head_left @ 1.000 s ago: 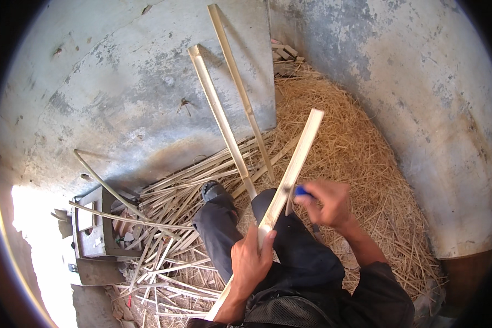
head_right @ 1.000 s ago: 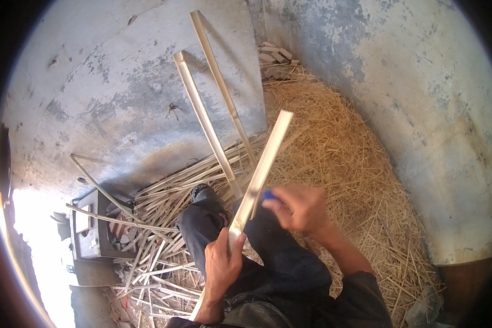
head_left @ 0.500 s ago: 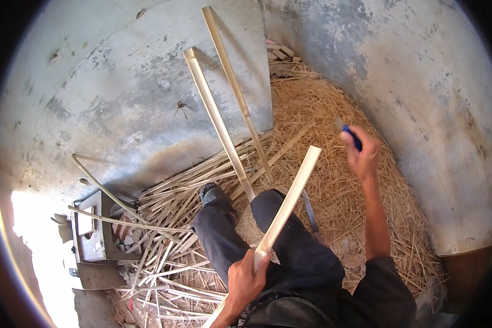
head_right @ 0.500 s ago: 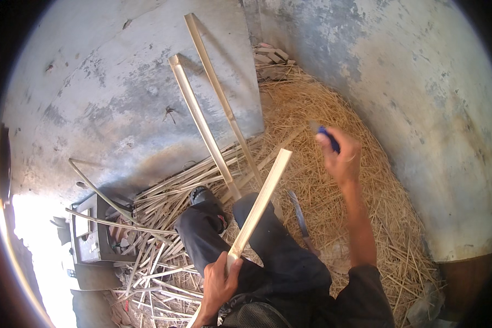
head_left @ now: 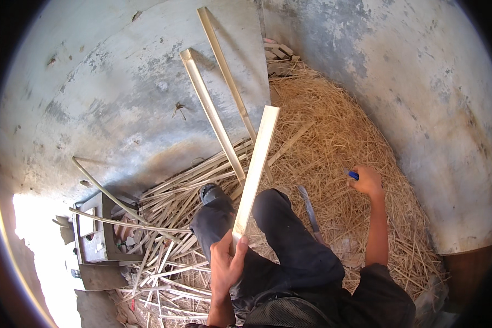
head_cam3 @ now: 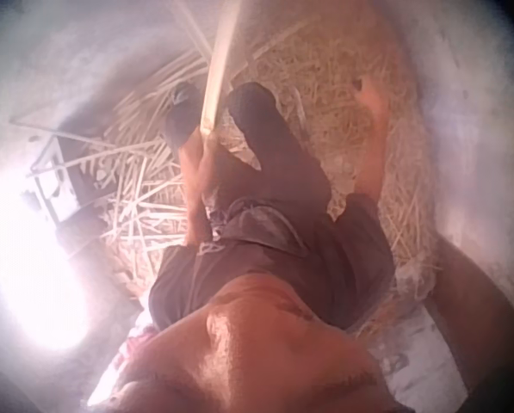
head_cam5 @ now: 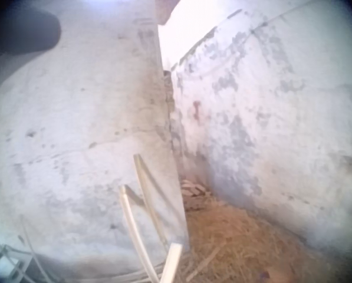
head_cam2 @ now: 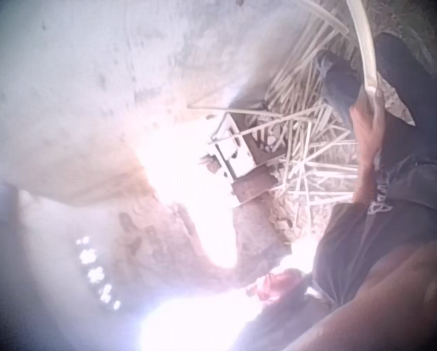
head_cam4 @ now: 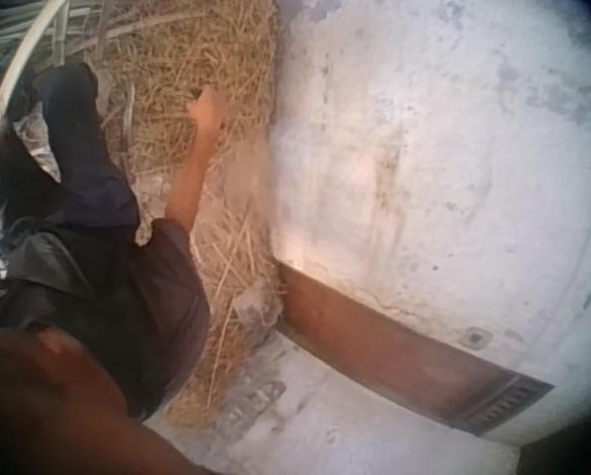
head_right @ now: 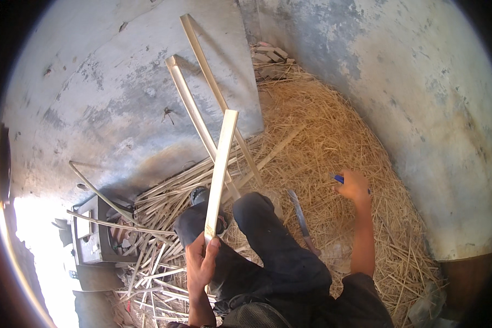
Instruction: The person sits on a straw-covered floor and uses a knife to shave thin strips from long bamboo poles. They hold the bamboo against their leg and repeatedly scrape the blade along the surface to remove the outer layer, creating a pile of shavings.
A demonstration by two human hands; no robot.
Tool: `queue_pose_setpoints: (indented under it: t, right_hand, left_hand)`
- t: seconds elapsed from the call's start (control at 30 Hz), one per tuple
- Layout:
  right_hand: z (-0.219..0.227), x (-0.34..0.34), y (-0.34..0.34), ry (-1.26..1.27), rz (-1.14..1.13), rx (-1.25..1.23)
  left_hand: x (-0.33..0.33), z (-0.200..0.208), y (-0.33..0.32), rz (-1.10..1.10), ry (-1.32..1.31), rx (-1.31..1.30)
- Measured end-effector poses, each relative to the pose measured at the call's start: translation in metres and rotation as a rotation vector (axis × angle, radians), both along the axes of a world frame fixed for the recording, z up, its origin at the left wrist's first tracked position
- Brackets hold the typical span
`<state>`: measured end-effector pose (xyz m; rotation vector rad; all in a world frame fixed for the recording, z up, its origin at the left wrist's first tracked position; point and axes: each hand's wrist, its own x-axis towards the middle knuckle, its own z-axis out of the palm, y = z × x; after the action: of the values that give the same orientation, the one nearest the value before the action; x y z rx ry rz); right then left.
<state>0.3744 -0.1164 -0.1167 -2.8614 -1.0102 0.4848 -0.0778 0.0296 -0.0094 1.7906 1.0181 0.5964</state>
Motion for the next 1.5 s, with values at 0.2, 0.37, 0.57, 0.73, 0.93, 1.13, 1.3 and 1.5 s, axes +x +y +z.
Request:
queue_pose_setpoints:
  t: [0.2, 0.37, 0.57, 0.73, 0.93, 1.13, 1.3, 1.5]
  right_hand:
    - [0.042, -0.042, 0.018, 0.398, -0.047, 0.786]
    - [0.075, -0.081, 0.035, 0.709, 0.023, 1.176]
    - [0.096, -0.111, 0.045, 0.895, 0.233, 1.42]
    - [0.103, -0.122, 0.047, 0.941, 0.205, 1.405]
    - [0.11, -0.125, 0.051, 1.085, 0.139, 1.394]
    - [0.105, -0.121, 0.05, 1.181, 0.2, 1.442]
    - [0.103, -0.117, 0.048, 1.152, 0.192, 1.44]
    - [0.106, -0.116, 0.04, 0.895, 0.237, 1.461]
  left_hand:
    - [0.038, 0.008, 0.005, -0.053, -0.039, 0.018]
    - [0.063, 0.002, -0.006, -0.114, -0.026, 0.068]
    - [0.081, 0.002, -0.018, -0.154, -0.03, 0.056]
    - [0.088, 0.008, -0.025, -0.187, -0.013, 0.037]
    - [0.093, 0.015, -0.029, -0.223, -0.005, 0.034]
    - [0.098, 0.021, -0.037, -0.226, 0.0, 0.034]
    - [0.104, 0.011, -0.042, -0.155, 0.028, 0.142]
    - [0.108, 0.014, -0.042, -0.13, 0.02, 0.213]
